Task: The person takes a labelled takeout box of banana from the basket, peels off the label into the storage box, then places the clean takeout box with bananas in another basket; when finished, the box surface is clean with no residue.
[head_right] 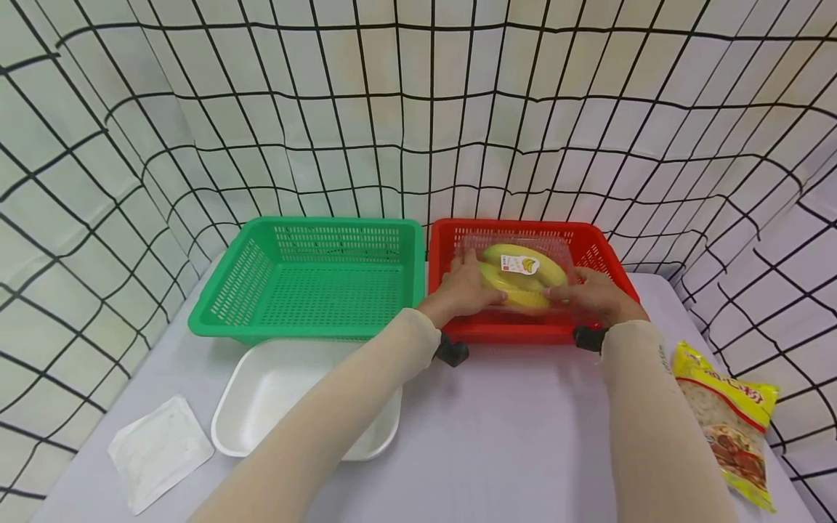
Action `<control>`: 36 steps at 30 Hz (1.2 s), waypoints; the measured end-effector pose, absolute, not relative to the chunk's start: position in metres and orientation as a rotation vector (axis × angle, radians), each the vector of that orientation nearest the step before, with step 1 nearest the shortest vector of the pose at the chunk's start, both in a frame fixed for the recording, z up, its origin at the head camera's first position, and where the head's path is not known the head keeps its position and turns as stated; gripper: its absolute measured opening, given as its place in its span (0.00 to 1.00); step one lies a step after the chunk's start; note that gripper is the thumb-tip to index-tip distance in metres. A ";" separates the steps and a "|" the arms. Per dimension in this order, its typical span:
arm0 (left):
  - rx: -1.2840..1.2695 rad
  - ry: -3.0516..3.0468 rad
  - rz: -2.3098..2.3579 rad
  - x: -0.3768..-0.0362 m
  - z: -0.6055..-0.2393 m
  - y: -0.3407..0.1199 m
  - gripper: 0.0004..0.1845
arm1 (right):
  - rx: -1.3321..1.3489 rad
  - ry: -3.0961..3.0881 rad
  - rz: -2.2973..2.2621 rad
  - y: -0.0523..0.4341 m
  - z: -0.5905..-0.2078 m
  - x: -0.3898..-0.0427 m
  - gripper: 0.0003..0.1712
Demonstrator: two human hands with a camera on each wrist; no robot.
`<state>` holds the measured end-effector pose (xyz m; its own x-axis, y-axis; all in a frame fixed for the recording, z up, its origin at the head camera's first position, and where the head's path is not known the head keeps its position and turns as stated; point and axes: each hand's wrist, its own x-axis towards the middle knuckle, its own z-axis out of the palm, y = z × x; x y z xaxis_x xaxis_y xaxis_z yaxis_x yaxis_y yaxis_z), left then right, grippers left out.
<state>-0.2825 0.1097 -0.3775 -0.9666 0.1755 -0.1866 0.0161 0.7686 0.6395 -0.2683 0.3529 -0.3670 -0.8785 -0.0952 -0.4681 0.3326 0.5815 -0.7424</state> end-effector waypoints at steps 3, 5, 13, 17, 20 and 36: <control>0.156 2.735 0.996 -0.282 -0.377 0.109 0.58 | 0.200 2.358 -1.246 0.352 -0.365 -0.267 0.59; 0.161 2.736 1.001 -0.282 -0.376 0.109 0.58 | 0.210 2.361 -1.246 0.352 -0.364 -0.267 0.59; 0.195 2.748 1.050 -0.281 -0.373 0.105 0.57 | 0.188 2.372 -1.289 0.351 -0.358 -0.265 0.59; 0.217 2.747 1.090 -0.281 -0.372 0.102 0.56 | 0.180 2.387 -1.290 0.349 -0.354 -0.263 0.59; 0.238 2.749 1.108 -0.280 -0.370 0.100 0.55 | 0.177 2.409 -1.264 0.348 -0.349 -0.261 0.63; 0.356 2.765 1.135 -0.276 -0.361 0.089 0.56 | 0.122 2.503 -1.227 0.347 -0.339 -0.253 0.58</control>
<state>-0.2757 0.0888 -0.3606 -0.9634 0.2661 -0.0320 0.1669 0.6890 0.7053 -0.2528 0.3473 -0.3386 -0.9353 -0.0752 -0.3458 0.2273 0.6213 -0.7499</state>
